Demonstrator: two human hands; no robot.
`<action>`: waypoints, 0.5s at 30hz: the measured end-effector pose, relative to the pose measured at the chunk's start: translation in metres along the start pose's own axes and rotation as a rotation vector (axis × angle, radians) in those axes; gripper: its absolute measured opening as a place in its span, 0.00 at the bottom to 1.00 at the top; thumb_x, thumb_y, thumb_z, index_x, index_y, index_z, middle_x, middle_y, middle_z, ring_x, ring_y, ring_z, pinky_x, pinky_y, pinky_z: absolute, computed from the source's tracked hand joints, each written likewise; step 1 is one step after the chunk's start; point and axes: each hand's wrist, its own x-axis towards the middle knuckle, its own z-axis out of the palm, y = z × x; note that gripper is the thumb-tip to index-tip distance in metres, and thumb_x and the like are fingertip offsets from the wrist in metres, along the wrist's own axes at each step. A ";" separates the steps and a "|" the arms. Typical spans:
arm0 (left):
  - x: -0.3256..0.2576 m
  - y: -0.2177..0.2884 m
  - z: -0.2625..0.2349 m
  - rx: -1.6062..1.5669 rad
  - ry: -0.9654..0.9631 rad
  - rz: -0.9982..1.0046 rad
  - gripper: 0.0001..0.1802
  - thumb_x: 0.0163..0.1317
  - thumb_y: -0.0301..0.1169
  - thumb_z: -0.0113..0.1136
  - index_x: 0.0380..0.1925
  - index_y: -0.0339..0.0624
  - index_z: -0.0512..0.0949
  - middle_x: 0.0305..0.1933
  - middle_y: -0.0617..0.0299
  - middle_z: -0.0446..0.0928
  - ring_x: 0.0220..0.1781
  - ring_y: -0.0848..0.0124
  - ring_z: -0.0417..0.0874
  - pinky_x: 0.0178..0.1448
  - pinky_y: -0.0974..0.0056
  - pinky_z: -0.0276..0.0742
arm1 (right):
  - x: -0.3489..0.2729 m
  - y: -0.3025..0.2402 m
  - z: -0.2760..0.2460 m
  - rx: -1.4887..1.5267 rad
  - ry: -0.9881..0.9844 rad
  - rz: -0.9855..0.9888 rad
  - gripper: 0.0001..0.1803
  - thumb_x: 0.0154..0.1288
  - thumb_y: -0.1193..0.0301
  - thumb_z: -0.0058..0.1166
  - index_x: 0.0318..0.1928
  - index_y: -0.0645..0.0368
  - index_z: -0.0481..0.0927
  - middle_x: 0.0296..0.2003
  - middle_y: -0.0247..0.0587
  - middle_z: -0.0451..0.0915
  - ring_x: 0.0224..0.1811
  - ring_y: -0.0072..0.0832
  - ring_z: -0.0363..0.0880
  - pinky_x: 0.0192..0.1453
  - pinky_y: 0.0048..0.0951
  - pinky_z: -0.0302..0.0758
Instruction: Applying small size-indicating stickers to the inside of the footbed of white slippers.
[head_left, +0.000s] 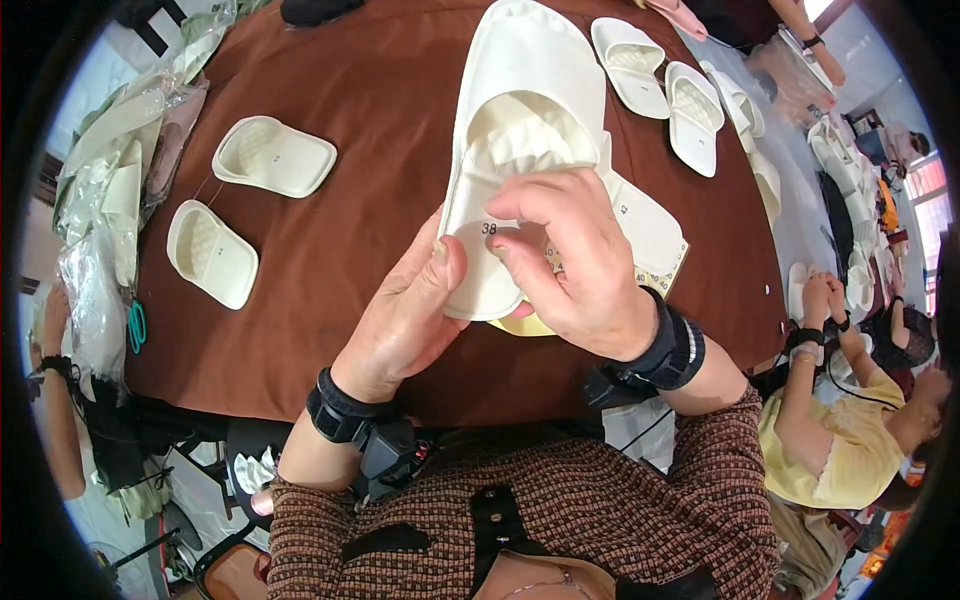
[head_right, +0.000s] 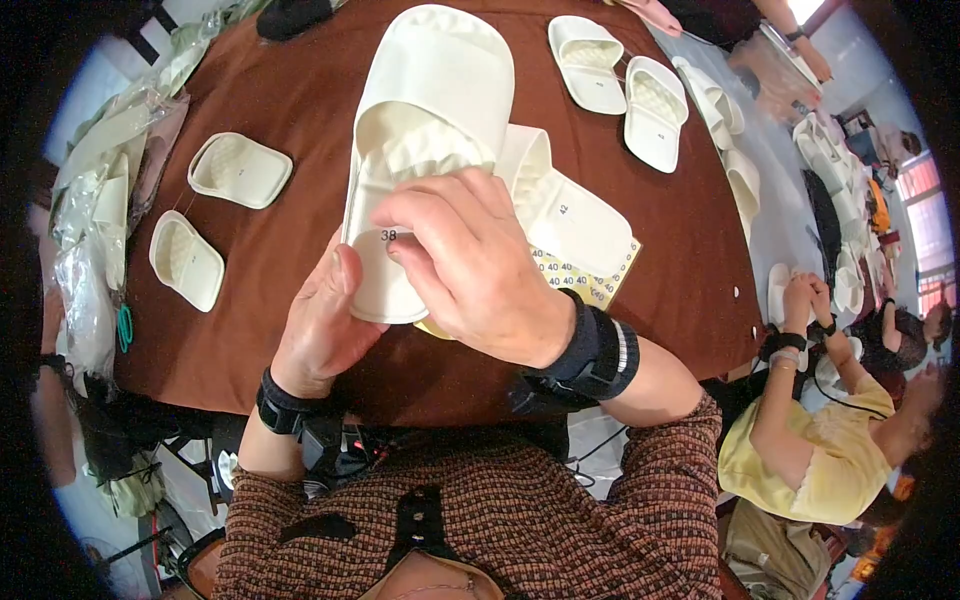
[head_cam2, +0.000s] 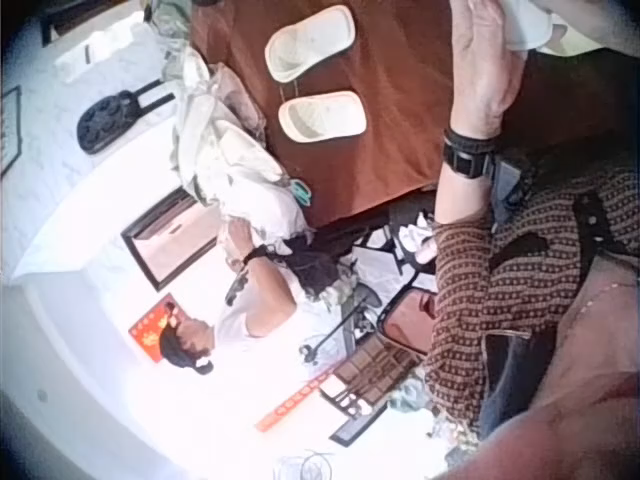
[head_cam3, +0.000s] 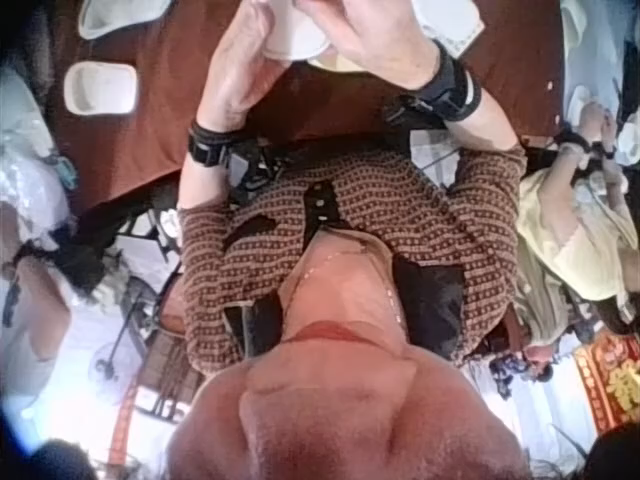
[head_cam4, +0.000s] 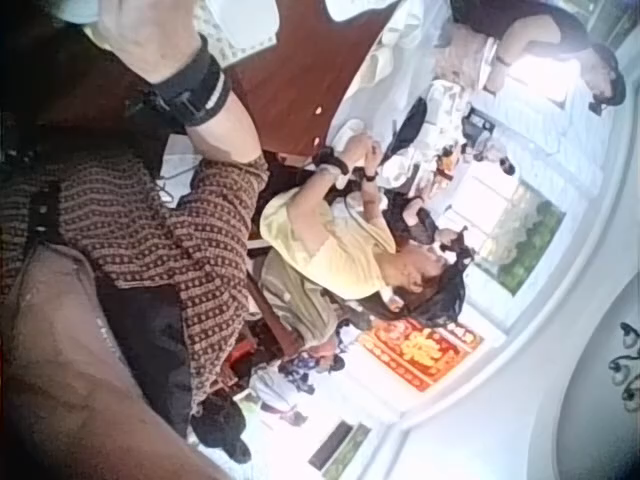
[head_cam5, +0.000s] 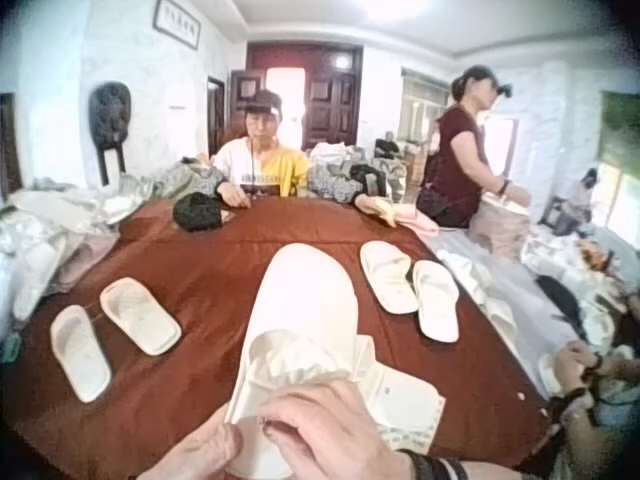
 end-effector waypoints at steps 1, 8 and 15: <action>0.000 0.000 0.001 0.003 0.000 0.008 0.39 0.76 0.51 0.45 0.77 0.42 0.47 0.74 0.56 0.59 0.74 0.64 0.64 0.73 0.54 0.66 | -0.001 0.000 0.001 0.002 0.013 0.001 0.19 0.52 0.83 0.62 0.46 0.58 0.78 0.40 0.40 0.80 0.43 0.39 0.75 0.51 0.37 0.69; -0.002 -0.008 0.006 0.087 0.109 0.082 0.37 0.76 0.50 0.47 0.76 0.44 0.51 0.73 0.58 0.62 0.73 0.66 0.66 0.73 0.55 0.65 | -0.003 0.001 0.005 0.011 0.038 -0.005 0.17 0.53 0.84 0.60 0.45 0.58 0.78 0.37 0.40 0.79 0.41 0.39 0.75 0.48 0.36 0.70; -0.002 -0.009 0.003 0.111 0.054 0.073 0.37 0.78 0.47 0.42 0.78 0.43 0.45 0.76 0.56 0.56 0.77 0.65 0.59 0.76 0.58 0.60 | -0.003 0.001 0.004 0.063 0.024 0.045 0.15 0.54 0.85 0.59 0.43 0.59 0.77 0.34 0.41 0.77 0.38 0.39 0.74 0.46 0.35 0.70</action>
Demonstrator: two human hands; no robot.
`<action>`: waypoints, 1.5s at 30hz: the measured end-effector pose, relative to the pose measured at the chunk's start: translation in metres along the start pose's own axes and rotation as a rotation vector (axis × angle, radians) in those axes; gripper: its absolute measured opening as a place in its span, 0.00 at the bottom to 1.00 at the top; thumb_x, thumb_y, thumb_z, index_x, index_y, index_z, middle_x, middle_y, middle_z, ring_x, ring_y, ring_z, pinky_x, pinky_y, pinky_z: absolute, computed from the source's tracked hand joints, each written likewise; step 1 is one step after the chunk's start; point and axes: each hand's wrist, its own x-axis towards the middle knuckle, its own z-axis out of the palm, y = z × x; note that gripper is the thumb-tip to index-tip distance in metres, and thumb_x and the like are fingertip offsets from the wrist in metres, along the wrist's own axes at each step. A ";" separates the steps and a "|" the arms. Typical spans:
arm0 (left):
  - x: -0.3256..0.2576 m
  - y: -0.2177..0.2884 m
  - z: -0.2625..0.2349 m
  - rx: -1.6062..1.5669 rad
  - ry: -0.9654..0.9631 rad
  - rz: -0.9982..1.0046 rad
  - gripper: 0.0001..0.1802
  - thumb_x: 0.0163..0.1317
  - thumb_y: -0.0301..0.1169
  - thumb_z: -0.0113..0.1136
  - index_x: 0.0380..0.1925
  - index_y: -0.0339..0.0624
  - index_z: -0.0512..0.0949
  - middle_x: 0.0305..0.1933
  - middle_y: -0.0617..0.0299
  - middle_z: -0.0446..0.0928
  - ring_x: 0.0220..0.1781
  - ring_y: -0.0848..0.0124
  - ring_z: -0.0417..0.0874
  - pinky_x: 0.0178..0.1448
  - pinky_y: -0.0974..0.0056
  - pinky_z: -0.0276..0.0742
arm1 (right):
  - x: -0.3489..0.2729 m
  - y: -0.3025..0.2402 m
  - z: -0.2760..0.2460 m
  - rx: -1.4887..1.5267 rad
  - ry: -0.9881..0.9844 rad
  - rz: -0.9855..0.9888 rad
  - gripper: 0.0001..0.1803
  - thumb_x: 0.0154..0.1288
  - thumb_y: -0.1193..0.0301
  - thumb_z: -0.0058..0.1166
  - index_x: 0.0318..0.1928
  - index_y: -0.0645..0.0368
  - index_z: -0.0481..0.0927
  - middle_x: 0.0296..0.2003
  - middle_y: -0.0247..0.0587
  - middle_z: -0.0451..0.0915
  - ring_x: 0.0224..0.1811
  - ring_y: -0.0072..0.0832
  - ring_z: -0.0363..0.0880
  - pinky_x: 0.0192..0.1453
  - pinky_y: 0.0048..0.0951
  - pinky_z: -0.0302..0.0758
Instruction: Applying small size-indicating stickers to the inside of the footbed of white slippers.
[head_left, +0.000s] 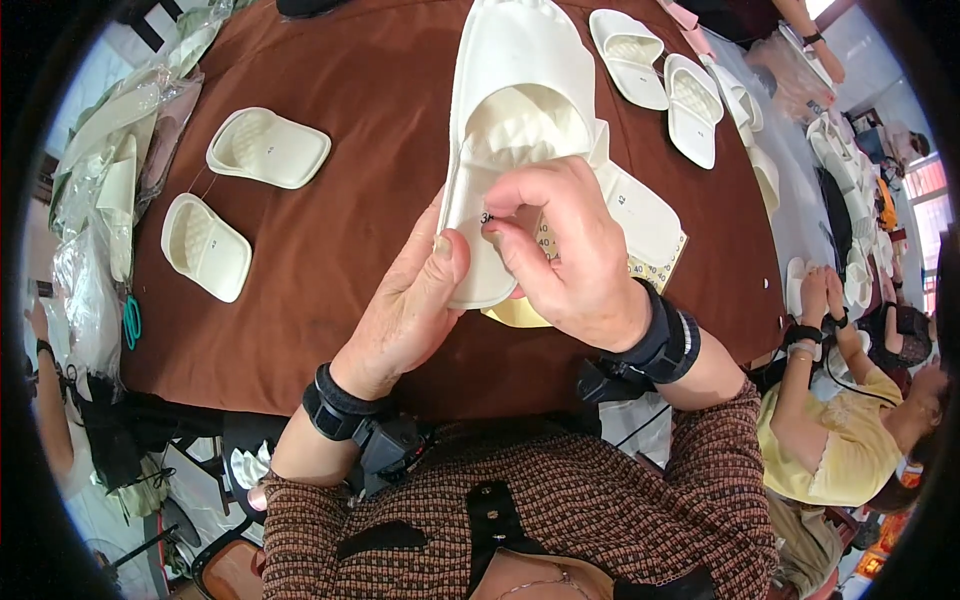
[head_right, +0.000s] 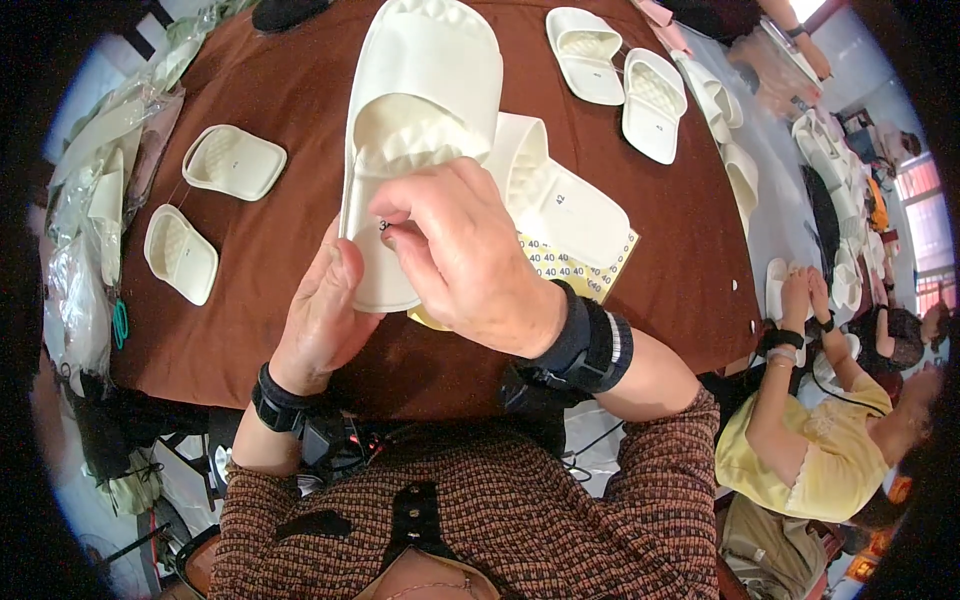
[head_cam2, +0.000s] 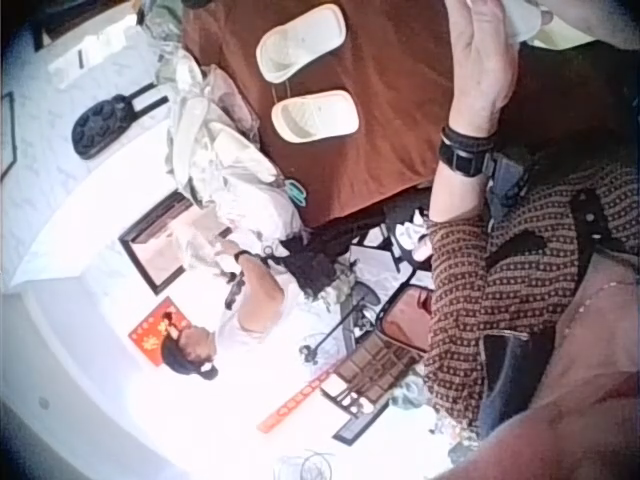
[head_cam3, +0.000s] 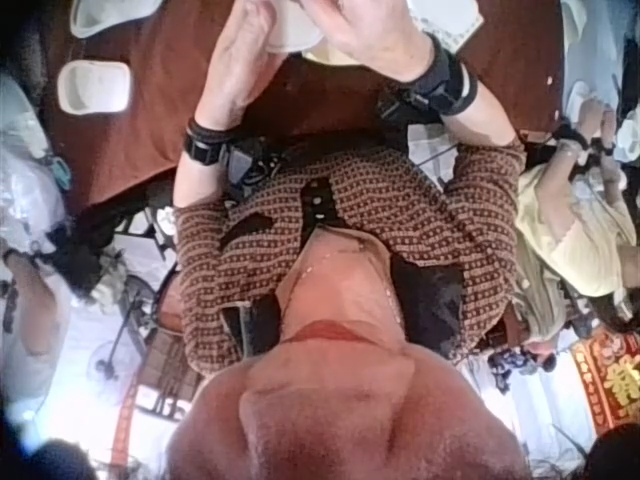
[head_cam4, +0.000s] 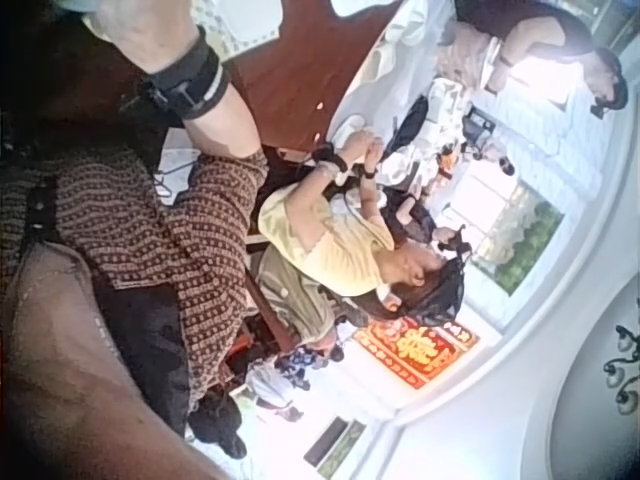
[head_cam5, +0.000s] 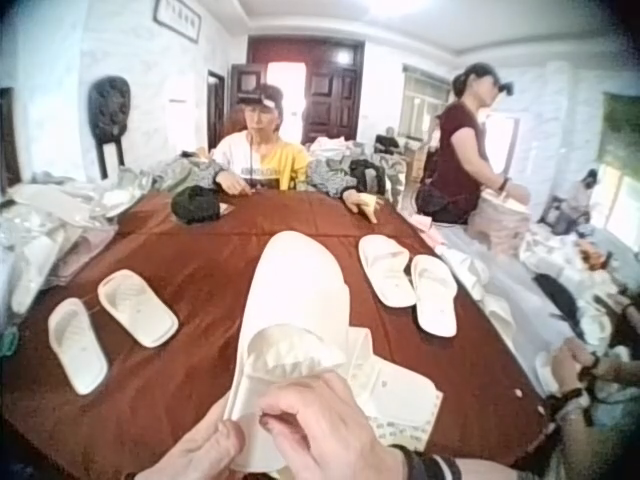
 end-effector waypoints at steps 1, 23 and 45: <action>0.000 0.000 0.000 0.011 -0.003 0.004 0.37 0.78 0.47 0.41 0.78 0.42 0.45 0.76 0.56 0.56 0.77 0.65 0.59 0.77 0.58 0.60 | 0.000 0.000 0.000 0.022 0.000 0.019 0.15 0.54 0.85 0.59 0.42 0.59 0.77 0.34 0.41 0.78 0.38 0.39 0.74 0.46 0.36 0.71; 0.001 -0.002 -0.001 0.093 0.000 -0.006 0.39 0.77 0.49 0.44 0.77 0.38 0.46 0.75 0.55 0.58 0.76 0.66 0.60 0.77 0.60 0.58 | -0.004 0.005 -0.003 0.006 -0.050 -0.013 0.14 0.57 0.90 0.54 0.42 0.62 0.75 0.39 0.40 0.74 0.34 0.28 0.76 0.39 0.26 0.74; 0.004 0.002 -0.002 -0.013 0.041 -0.021 0.41 0.74 0.55 0.45 0.75 0.41 0.48 0.71 0.50 0.64 0.69 0.59 0.72 0.64 0.48 0.78 | -0.001 0.010 -0.021 0.264 -0.148 0.232 0.12 0.60 0.84 0.54 0.44 0.62 0.74 0.36 0.42 0.74 0.38 0.31 0.77 0.40 0.30 0.78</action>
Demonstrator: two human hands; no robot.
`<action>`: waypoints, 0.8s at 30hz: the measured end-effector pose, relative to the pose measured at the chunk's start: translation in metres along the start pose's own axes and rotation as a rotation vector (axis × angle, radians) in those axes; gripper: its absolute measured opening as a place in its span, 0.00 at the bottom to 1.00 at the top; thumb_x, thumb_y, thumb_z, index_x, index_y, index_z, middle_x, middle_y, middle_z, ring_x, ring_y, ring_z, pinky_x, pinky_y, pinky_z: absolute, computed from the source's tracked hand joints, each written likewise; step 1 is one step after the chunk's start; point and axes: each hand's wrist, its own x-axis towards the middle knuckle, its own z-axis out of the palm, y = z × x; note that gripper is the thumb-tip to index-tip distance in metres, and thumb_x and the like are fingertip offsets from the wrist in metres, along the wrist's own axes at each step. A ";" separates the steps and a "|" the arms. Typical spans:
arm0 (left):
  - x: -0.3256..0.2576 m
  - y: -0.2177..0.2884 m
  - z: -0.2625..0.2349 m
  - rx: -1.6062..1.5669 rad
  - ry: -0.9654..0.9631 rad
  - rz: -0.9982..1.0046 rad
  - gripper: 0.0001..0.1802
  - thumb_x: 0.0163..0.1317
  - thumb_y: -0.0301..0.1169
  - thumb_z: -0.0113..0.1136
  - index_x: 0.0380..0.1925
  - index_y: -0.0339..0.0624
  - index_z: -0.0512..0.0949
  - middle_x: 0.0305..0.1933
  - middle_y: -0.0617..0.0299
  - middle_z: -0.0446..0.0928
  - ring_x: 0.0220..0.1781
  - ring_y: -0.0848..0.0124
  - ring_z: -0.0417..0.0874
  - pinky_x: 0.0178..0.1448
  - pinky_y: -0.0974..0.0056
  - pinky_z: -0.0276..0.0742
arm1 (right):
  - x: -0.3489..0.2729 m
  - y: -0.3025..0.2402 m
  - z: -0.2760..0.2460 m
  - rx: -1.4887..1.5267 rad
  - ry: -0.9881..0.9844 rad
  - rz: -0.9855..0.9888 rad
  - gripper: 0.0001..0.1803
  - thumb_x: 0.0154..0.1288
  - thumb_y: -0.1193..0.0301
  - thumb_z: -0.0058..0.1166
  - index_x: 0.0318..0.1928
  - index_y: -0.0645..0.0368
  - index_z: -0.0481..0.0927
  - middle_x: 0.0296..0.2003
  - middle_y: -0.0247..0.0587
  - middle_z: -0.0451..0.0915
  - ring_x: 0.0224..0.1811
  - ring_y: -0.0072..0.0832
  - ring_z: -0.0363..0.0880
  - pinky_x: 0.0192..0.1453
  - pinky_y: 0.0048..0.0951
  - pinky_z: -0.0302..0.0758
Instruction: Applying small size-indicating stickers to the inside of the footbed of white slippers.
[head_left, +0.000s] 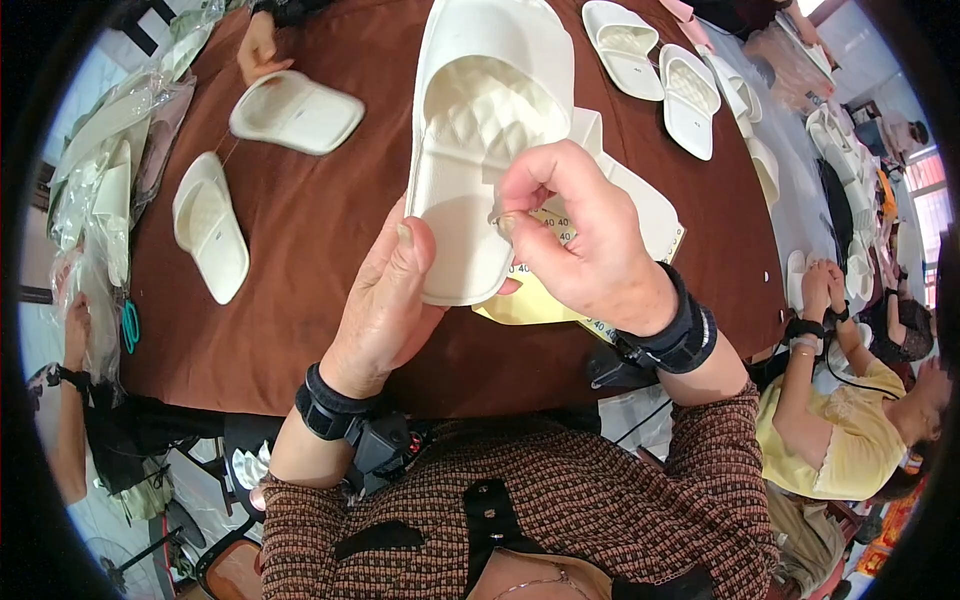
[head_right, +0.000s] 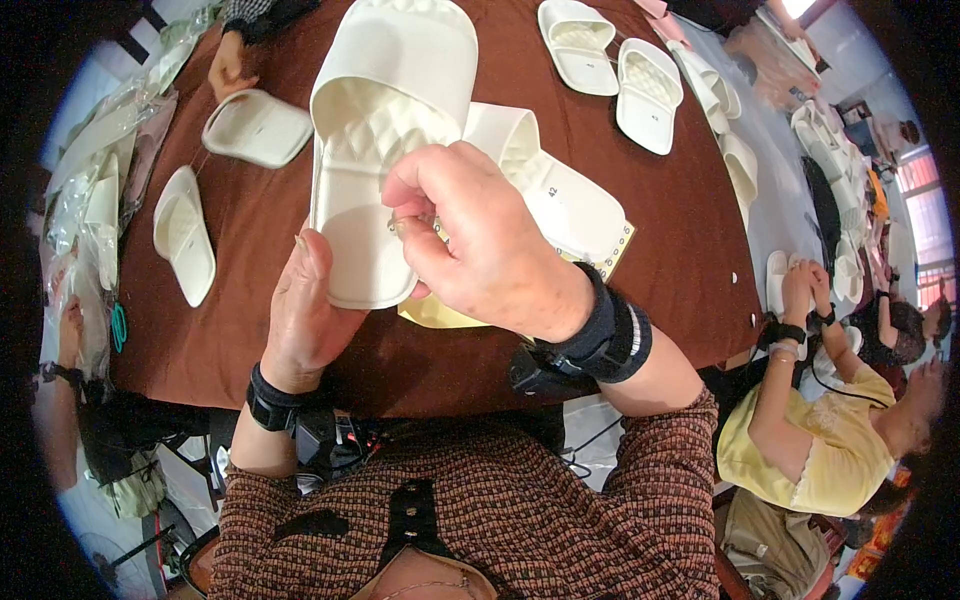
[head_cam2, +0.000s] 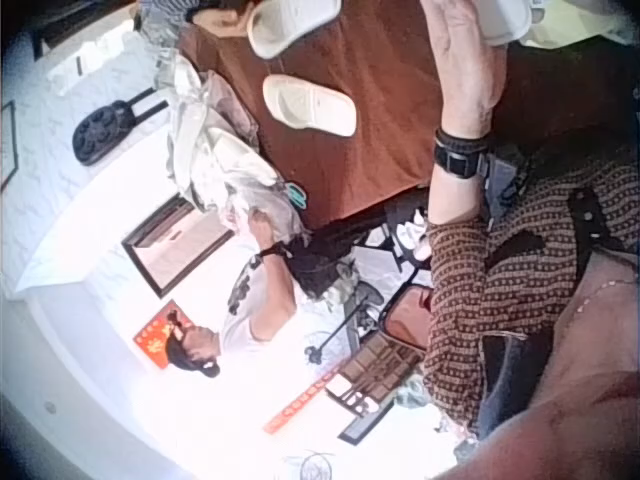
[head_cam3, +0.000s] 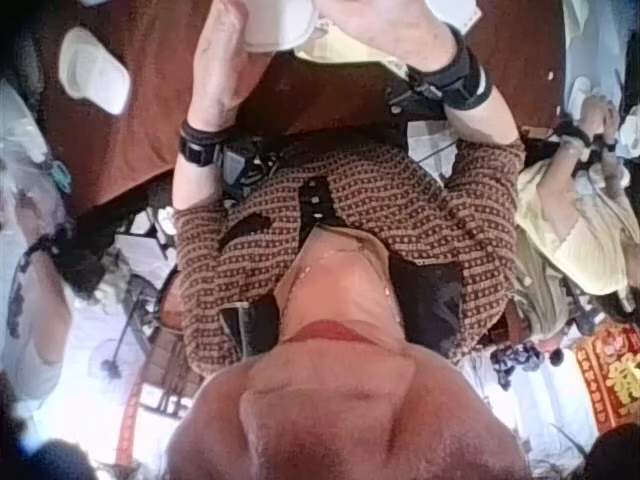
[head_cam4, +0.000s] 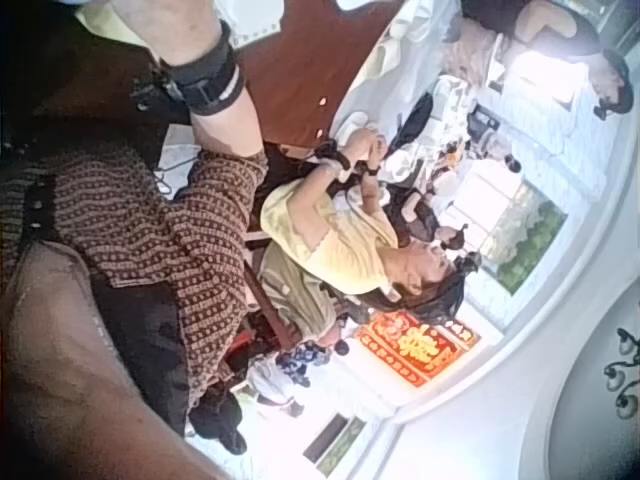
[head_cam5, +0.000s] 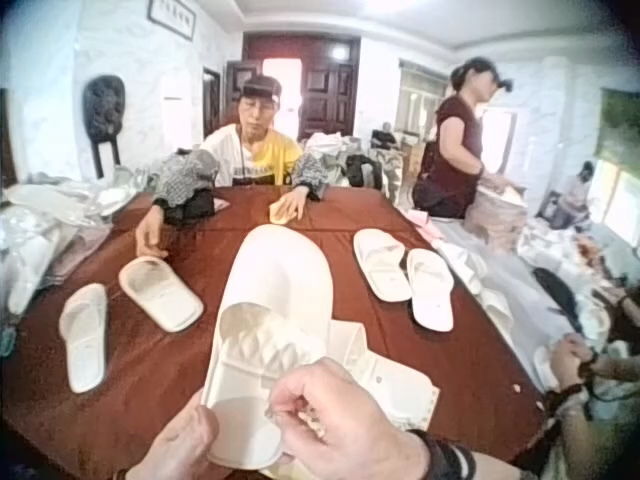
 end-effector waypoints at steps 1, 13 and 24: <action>0.000 0.000 0.000 0.010 -0.004 0.003 0.42 0.74 0.56 0.45 0.76 0.41 0.48 0.71 0.50 0.63 0.69 0.59 0.71 0.64 0.48 0.78 | 0.000 0.000 0.001 -0.063 0.010 -0.034 0.12 0.59 0.84 0.54 0.44 0.62 0.74 0.35 0.42 0.75 0.37 0.32 0.77 0.40 0.30 0.77; -0.001 0.003 0.004 0.051 -0.004 0.008 0.44 0.73 0.56 0.47 0.76 0.41 0.46 0.72 0.51 0.63 0.70 0.59 0.70 0.65 0.49 0.77 | 0.002 0.002 0.003 -0.261 0.061 -0.194 0.13 0.54 0.85 0.56 0.40 0.60 0.73 0.31 0.39 0.76 0.33 0.37 0.73 0.38 0.35 0.72; -0.001 0.000 0.003 0.029 0.040 0.012 0.42 0.74 0.56 0.44 0.76 0.40 0.47 0.71 0.49 0.64 0.69 0.57 0.72 0.64 0.49 0.79 | 0.001 0.003 0.005 -0.220 0.076 -0.133 0.13 0.56 0.85 0.57 0.41 0.61 0.73 0.34 0.42 0.75 0.35 0.39 0.74 0.39 0.35 0.73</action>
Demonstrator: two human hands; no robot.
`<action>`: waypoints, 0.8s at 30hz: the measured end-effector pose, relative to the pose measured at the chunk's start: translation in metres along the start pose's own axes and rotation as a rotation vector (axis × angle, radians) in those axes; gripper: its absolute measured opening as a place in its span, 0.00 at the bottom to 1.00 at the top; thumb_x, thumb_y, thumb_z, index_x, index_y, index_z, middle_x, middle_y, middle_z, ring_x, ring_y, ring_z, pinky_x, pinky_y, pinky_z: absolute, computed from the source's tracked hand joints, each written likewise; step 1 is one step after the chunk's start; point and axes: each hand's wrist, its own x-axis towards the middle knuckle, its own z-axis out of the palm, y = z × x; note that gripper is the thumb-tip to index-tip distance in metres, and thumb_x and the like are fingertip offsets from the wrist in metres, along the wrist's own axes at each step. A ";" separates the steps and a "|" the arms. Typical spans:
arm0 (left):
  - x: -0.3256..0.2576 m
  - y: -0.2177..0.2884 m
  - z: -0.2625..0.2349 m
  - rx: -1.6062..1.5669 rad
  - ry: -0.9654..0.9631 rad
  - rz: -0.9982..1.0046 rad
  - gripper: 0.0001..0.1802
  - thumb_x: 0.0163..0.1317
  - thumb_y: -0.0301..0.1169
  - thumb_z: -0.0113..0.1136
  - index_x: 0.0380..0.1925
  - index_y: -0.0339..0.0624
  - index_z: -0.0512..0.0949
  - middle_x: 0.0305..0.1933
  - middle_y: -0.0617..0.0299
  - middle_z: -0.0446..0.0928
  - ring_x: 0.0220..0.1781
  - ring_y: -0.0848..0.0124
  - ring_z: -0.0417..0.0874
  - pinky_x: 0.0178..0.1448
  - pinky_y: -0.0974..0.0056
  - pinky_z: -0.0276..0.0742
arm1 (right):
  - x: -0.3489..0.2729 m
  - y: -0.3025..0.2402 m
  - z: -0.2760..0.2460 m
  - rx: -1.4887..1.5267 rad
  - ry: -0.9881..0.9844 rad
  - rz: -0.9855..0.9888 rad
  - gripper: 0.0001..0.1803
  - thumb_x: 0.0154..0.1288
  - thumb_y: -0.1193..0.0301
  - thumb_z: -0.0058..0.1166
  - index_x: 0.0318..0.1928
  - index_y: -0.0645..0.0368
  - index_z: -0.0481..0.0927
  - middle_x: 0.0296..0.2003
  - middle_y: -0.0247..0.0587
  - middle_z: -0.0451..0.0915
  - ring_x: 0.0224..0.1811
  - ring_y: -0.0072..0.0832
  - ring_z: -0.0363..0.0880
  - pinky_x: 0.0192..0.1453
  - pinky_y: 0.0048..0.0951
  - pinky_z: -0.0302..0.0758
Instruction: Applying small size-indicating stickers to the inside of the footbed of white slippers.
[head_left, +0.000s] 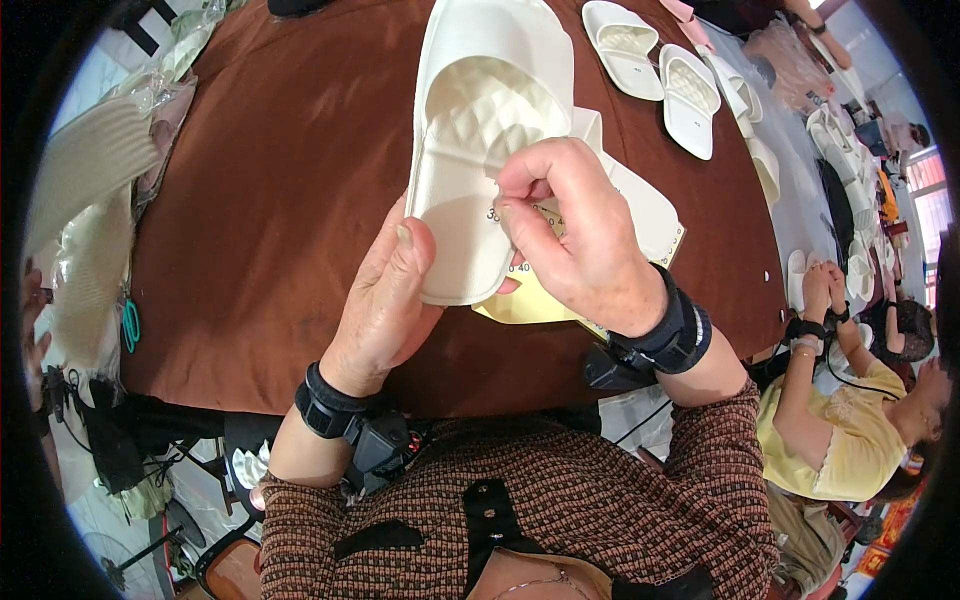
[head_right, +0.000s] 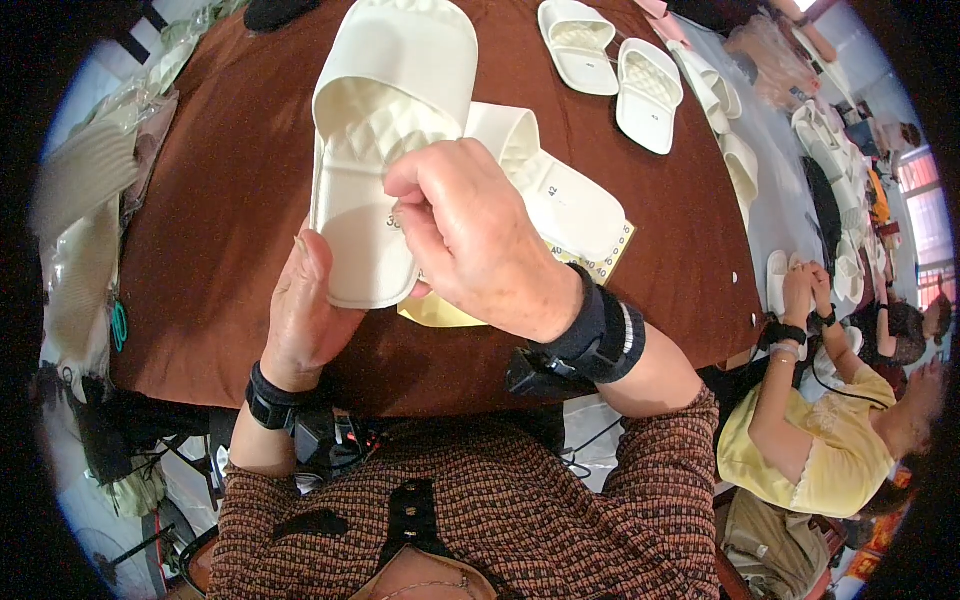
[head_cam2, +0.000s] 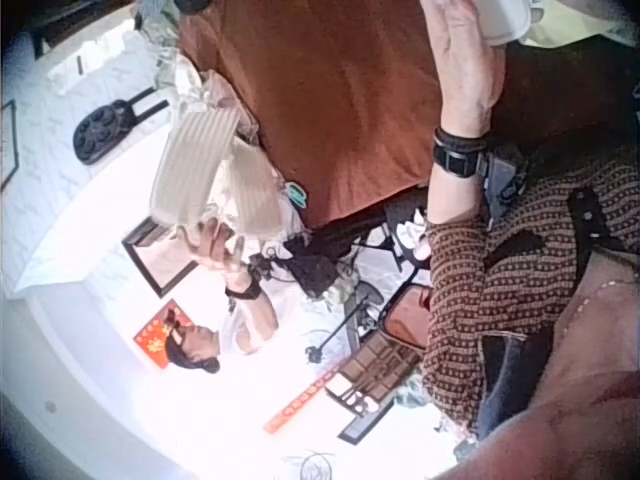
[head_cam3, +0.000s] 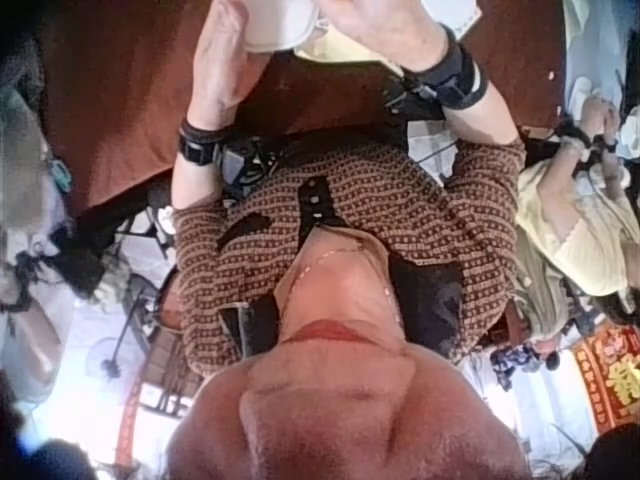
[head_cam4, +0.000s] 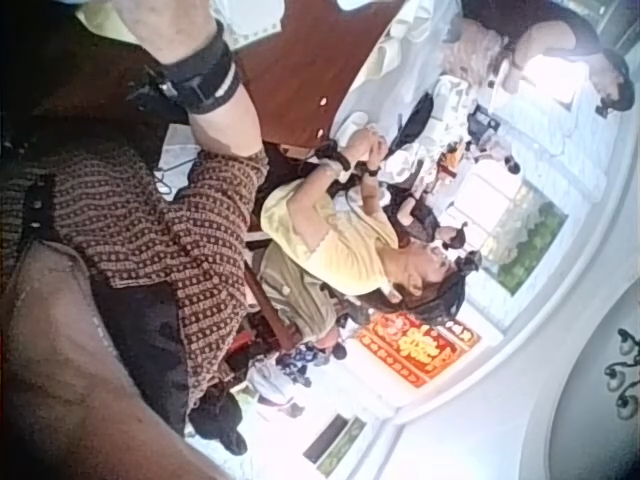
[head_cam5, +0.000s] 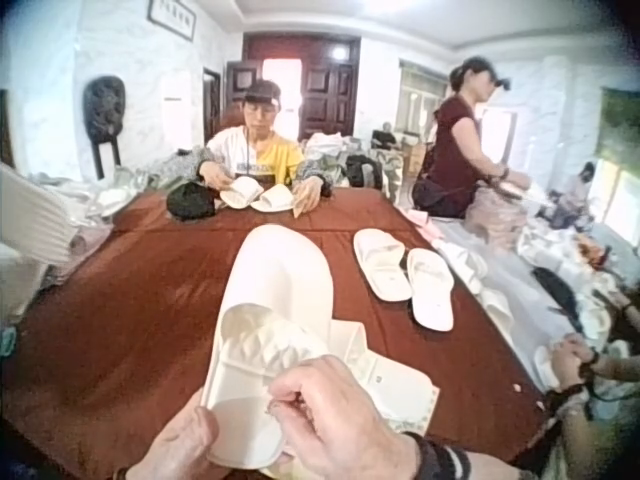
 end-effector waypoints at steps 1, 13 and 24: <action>0.000 0.002 0.001 -0.008 -0.008 -0.006 0.41 0.74 0.56 0.44 0.75 0.40 0.48 0.70 0.49 0.65 0.67 0.57 0.74 0.63 0.49 0.80 | -0.001 0.002 0.002 0.036 0.019 0.027 0.13 0.57 0.85 0.57 0.41 0.61 0.73 0.34 0.42 0.75 0.36 0.39 0.75 0.39 0.35 0.74; 0.002 -0.001 -0.001 -0.034 -0.006 -0.007 0.41 0.74 0.56 0.44 0.74 0.40 0.51 0.70 0.50 0.66 0.66 0.57 0.76 0.62 0.49 0.80 | -0.001 0.005 0.003 0.031 0.056 0.046 0.14 0.57 0.82 0.62 0.41 0.61 0.73 0.34 0.42 0.76 0.36 0.39 0.76 0.39 0.36 0.74; 0.003 -0.001 -0.004 -0.053 -0.029 -0.008 0.39 0.74 0.55 0.44 0.74 0.41 0.51 0.70 0.51 0.65 0.67 0.59 0.74 0.61 0.49 0.81 | 0.000 0.003 0.002 0.051 0.012 0.063 0.15 0.56 0.81 0.63 0.42 0.62 0.73 0.35 0.44 0.75 0.37 0.39 0.78 0.41 0.34 0.77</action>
